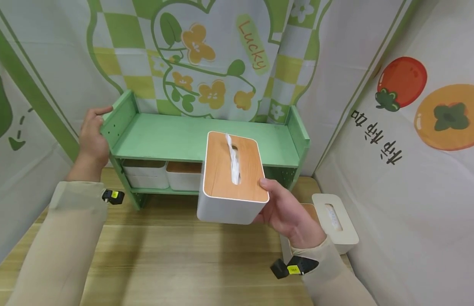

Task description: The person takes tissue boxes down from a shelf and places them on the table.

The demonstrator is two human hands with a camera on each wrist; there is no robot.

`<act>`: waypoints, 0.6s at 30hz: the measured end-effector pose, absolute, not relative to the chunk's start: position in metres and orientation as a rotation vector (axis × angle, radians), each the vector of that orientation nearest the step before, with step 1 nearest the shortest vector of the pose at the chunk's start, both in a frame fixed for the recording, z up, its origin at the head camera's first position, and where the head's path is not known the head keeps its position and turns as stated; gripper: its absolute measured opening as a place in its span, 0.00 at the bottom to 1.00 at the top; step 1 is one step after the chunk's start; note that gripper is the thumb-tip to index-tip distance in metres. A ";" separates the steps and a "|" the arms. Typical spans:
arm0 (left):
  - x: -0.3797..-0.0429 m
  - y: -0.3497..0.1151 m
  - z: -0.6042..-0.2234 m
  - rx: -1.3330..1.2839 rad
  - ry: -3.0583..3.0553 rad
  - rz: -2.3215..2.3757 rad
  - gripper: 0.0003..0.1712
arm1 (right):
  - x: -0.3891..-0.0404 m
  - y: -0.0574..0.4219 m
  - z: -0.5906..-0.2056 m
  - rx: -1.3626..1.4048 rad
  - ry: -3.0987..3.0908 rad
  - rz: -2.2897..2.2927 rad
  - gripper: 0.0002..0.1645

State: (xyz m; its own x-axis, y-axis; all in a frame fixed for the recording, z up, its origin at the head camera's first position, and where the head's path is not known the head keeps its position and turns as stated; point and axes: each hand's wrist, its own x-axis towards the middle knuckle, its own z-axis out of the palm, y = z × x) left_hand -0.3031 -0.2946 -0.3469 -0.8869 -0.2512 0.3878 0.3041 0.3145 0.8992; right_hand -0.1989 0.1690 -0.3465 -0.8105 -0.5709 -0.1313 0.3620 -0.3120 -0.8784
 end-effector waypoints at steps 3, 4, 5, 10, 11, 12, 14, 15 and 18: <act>-0.303 -0.294 -0.347 -0.054 -2.123 -1.589 0.30 | -0.196 0.168 -0.350 -0.240 1.368 -2.137 0.45; -0.303 -0.294 -0.347 -0.056 -2.122 -1.586 0.30 | -0.196 0.168 -0.352 -0.227 1.364 -2.138 0.45; -0.303 -0.294 -0.347 -0.056 -2.122 -1.582 0.30 | -0.196 0.168 -0.353 -0.216 1.362 -2.139 0.44; -0.303 -0.294 -0.347 -0.036 -2.124 -1.593 0.30 | -0.195 0.166 -0.363 -0.169 1.334 -2.131 0.44; -0.302 -0.294 -0.347 -0.033 -2.123 -1.599 0.30 | -0.195 0.166 -0.366 -0.163 1.332 -2.126 0.44; -0.302 -0.294 -0.346 -0.035 -2.119 -1.610 0.30 | -0.195 0.166 -0.368 -0.159 1.337 -2.118 0.44; -0.302 -0.294 -0.346 -0.035 -2.118 -1.621 0.30 | -0.194 0.167 -0.374 -0.150 1.350 -2.105 0.43; -0.302 -0.294 -0.346 -0.035 -2.116 -1.624 0.30 | -0.194 0.167 -0.377 -0.147 1.363 -2.096 0.43; -0.302 -0.293 -0.346 -0.035 -2.115 -1.624 0.30 | -0.192 0.168 -0.386 -0.131 1.405 -2.079 0.43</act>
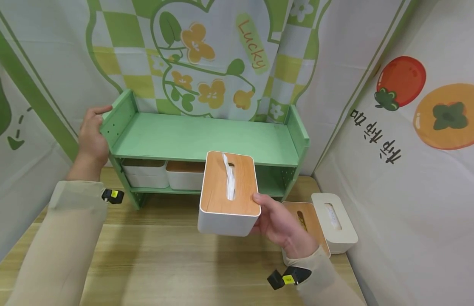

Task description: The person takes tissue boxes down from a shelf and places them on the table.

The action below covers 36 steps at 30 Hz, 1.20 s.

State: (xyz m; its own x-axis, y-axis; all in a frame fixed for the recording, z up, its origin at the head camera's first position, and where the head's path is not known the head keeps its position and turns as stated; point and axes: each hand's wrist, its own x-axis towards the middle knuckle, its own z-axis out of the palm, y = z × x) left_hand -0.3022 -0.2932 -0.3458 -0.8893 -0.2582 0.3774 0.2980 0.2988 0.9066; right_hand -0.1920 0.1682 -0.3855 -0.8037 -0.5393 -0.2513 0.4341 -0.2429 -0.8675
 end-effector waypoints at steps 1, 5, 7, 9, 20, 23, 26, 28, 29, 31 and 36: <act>-0.302 -0.293 -0.346 -0.034 -2.117 -1.617 0.30 | -0.191 0.168 -0.388 -0.119 1.412 -2.079 0.43; -0.302 -0.294 -0.346 -0.030 -2.135 -1.594 0.30 | -0.189 0.168 -0.399 -0.064 1.424 -2.080 0.43; -0.303 -0.294 -0.346 -0.034 -2.140 -1.586 0.30 | -0.188 0.167 -0.404 -0.034 1.425 -2.083 0.43; -0.303 -0.295 -0.347 -0.035 -2.139 -1.587 0.30 | -0.187 0.167 -0.410 -0.018 1.428 -2.080 0.43; -0.304 -0.294 -0.346 -0.044 -2.136 -1.576 0.30 | -0.181 0.169 -0.440 0.017 1.596 -1.947 0.46; -0.303 -0.293 -0.345 -0.037 -2.138 -1.561 0.30 | -0.180 0.170 -0.446 0.042 1.615 -1.935 0.47; -0.302 -0.292 -0.344 -0.043 -2.132 -1.568 0.30 | -0.180 0.172 -0.451 0.066 1.622 -1.932 0.47; -0.302 -0.292 -0.344 -0.044 -2.129 -1.572 0.30 | -0.179 0.174 -0.456 0.070 1.619 -1.931 0.46; -0.302 -0.292 -0.344 -0.047 -2.129 -1.574 0.30 | -0.179 0.175 -0.458 0.073 1.615 -1.933 0.46; -0.302 -0.292 -0.344 -0.045 -2.133 -1.579 0.30 | -0.179 0.176 -0.463 0.070 1.609 -1.934 0.45; -0.301 -0.293 -0.343 -0.038 -2.146 -1.602 0.30 | -0.179 0.178 -0.473 0.098 1.606 -1.935 0.45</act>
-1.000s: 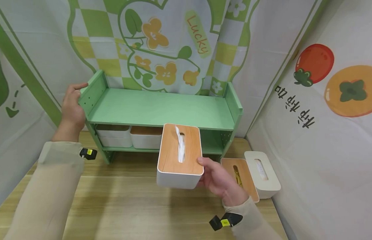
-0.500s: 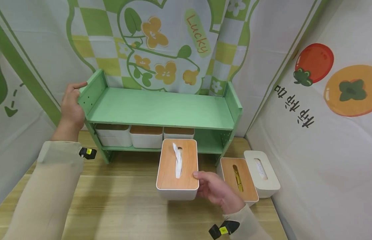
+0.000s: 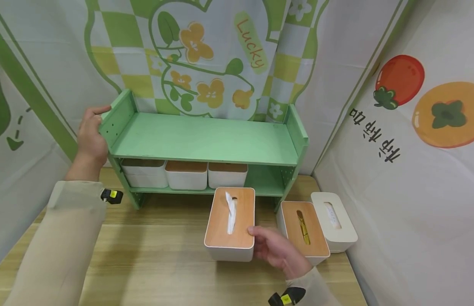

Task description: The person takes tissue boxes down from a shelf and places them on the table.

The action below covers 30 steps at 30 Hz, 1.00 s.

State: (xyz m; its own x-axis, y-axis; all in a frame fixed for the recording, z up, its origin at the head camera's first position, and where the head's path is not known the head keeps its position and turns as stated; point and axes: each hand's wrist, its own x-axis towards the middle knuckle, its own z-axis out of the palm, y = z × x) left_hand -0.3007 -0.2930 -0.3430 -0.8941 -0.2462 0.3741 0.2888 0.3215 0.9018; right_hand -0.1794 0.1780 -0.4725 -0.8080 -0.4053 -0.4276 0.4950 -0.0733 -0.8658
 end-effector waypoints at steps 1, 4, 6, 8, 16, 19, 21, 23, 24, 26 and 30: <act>-0.300 -0.293 -0.343 -0.035 -2.146 -1.602 0.30 | -0.180 0.178 -0.474 0.109 1.607 -1.933 0.45; -0.300 -0.293 -0.344 -0.030 -2.147 -1.587 0.30 | -0.182 0.179 -0.477 0.141 1.611 -1.935 0.46; -0.300 -0.293 -0.344 -0.036 -2.138 -1.587 0.30 | -0.183 0.179 -0.479 0.158 1.615 -1.934 0.46; -0.301 -0.293 -0.345 -0.045 -2.128 -1.597 0.30 | -0.184 0.178 -0.482 0.169 1.623 -1.931 0.46; -0.301 -0.293 -0.344 -0.060 -2.112 -1.622 0.29 | -0.183 0.177 -0.492 0.225 1.674 -1.914 0.45; -0.300 -0.293 -0.344 -0.050 -2.120 -1.607 0.29 | -0.183 0.177 -0.496 0.236 1.679 -1.897 0.46; -0.299 -0.293 -0.344 -0.044 -2.125 -1.603 0.29 | -0.183 0.177 -0.499 0.238 1.678 -1.887 0.46; -0.299 -0.293 -0.344 -0.046 -2.122 -1.612 0.29 | -0.182 0.178 -0.503 0.234 1.684 -1.881 0.45; -0.299 -0.293 -0.344 -0.048 -2.121 -1.614 0.29 | -0.182 0.179 -0.505 0.227 1.689 -1.880 0.43; -0.300 -0.292 -0.344 -0.053 -2.115 -1.616 0.29 | -0.180 0.180 -0.510 0.215 1.707 -1.874 0.37; -0.301 -0.292 -0.345 -0.061 -2.104 -1.614 0.29 | -0.179 0.183 -0.518 0.189 1.735 -1.863 0.27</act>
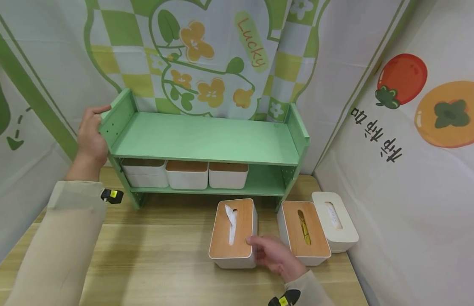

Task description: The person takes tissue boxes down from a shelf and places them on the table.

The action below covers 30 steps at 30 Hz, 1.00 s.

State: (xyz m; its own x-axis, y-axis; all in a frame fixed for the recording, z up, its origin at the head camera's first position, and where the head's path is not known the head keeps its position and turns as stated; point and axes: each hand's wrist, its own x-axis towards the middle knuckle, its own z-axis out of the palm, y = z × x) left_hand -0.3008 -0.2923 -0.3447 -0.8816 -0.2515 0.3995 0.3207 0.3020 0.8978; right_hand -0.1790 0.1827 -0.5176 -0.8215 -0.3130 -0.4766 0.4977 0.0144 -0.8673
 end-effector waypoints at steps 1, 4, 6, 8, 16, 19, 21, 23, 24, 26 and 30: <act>-0.301 -0.293 -0.345 -0.059 -2.107 -1.610 0.29 | -0.179 0.183 -0.519 0.187 1.735 -1.865 0.26; -0.301 -0.293 -0.345 -0.055 -2.113 -1.606 0.29 | -0.179 0.184 -0.521 0.183 1.703 -1.890 0.26; -0.301 -0.294 -0.345 -0.048 -2.116 -1.612 0.29 | -0.179 0.185 -0.522 0.186 1.681 -1.910 0.29; -0.301 -0.294 -0.345 -0.047 -2.111 -1.628 0.29 | -0.180 0.185 -0.524 0.197 1.656 -1.928 0.31; -0.302 -0.292 -0.345 -0.044 -2.097 -1.666 0.29 | -0.179 0.185 -0.523 0.308 1.622 -1.962 0.38; -0.302 -0.292 -0.345 -0.050 -2.105 -1.659 0.29 | -0.179 0.184 -0.522 0.351 1.646 -1.946 0.41; -0.302 -0.293 -0.345 -0.049 -2.110 -1.655 0.30 | -0.179 0.183 -0.521 0.362 1.674 -1.943 0.42; -0.303 -0.294 -0.345 -0.048 -2.112 -1.654 0.30 | -0.180 0.181 -0.520 0.358 1.703 -1.954 0.43; -0.303 -0.294 -0.344 -0.049 -2.112 -1.654 0.30 | -0.180 0.180 -0.519 0.350 1.721 -1.962 0.44; -0.304 -0.294 -0.345 -0.047 -2.107 -1.656 0.30 | -0.181 0.178 -0.516 0.337 1.771 -1.966 0.45; -0.304 -0.294 -0.346 -0.050 -2.102 -1.659 0.30 | -0.179 0.171 -0.504 0.275 2.100 -1.785 0.45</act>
